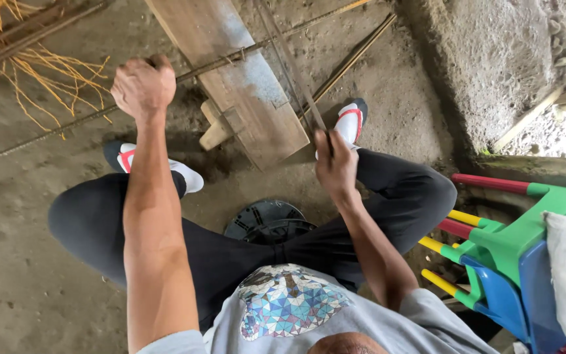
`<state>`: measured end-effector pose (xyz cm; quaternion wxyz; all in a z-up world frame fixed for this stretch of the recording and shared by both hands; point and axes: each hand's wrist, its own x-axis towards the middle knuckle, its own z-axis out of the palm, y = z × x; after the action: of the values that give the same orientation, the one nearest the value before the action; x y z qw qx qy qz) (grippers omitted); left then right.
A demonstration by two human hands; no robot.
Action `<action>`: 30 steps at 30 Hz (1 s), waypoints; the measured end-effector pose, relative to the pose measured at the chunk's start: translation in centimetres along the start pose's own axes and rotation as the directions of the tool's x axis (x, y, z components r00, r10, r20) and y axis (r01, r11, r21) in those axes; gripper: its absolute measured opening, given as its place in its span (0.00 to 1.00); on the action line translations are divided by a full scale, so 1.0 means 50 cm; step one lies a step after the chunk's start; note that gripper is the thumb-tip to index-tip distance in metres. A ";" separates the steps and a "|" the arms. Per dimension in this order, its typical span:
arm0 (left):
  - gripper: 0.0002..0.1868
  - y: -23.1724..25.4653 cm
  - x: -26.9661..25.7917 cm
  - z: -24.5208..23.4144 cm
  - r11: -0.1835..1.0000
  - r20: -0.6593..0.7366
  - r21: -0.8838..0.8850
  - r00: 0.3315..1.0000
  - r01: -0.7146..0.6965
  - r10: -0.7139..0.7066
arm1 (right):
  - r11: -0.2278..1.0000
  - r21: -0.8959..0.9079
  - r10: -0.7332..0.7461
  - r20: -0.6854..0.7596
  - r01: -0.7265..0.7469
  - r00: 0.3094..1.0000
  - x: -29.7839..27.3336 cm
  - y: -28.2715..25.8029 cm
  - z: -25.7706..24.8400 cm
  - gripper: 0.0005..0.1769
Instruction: Tying rebar intersections with wire using a manual hook tool
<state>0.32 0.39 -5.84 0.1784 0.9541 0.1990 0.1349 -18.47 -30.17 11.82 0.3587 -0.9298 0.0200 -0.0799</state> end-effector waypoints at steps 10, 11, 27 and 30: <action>0.22 -0.006 0.003 0.018 0.999 -0.110 0.029 0.993 -0.046 0.049 | 0.992 0.008 0.129 -0.035 -0.129 0.991 0.181 -0.020 0.080 0.16; 0.22 0.000 -0.001 0.005 0.999 -0.092 0.002 0.995 -0.044 0.044 | 0.999 0.025 -0.033 -0.172 0.038 0.985 0.201 0.000 0.104 0.13; 0.19 -0.011 0.005 0.011 0.990 -0.153 0.030 0.979 -0.135 0.138 | 0.995 0.070 0.067 0.003 -0.067 0.998 0.147 0.007 0.082 0.15; 0.22 -0.017 0.012 0.009 0.998 0.014 0.007 0.998 -0.067 0.066 | 0.995 0.100 0.029 -0.164 -0.013 0.986 0.189 0.000 0.106 0.12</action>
<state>0.70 1.24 -6.49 0.1715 0.9618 0.1665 0.1337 -8.27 -27.55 9.22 0.4021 -0.9009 0.0553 -0.1537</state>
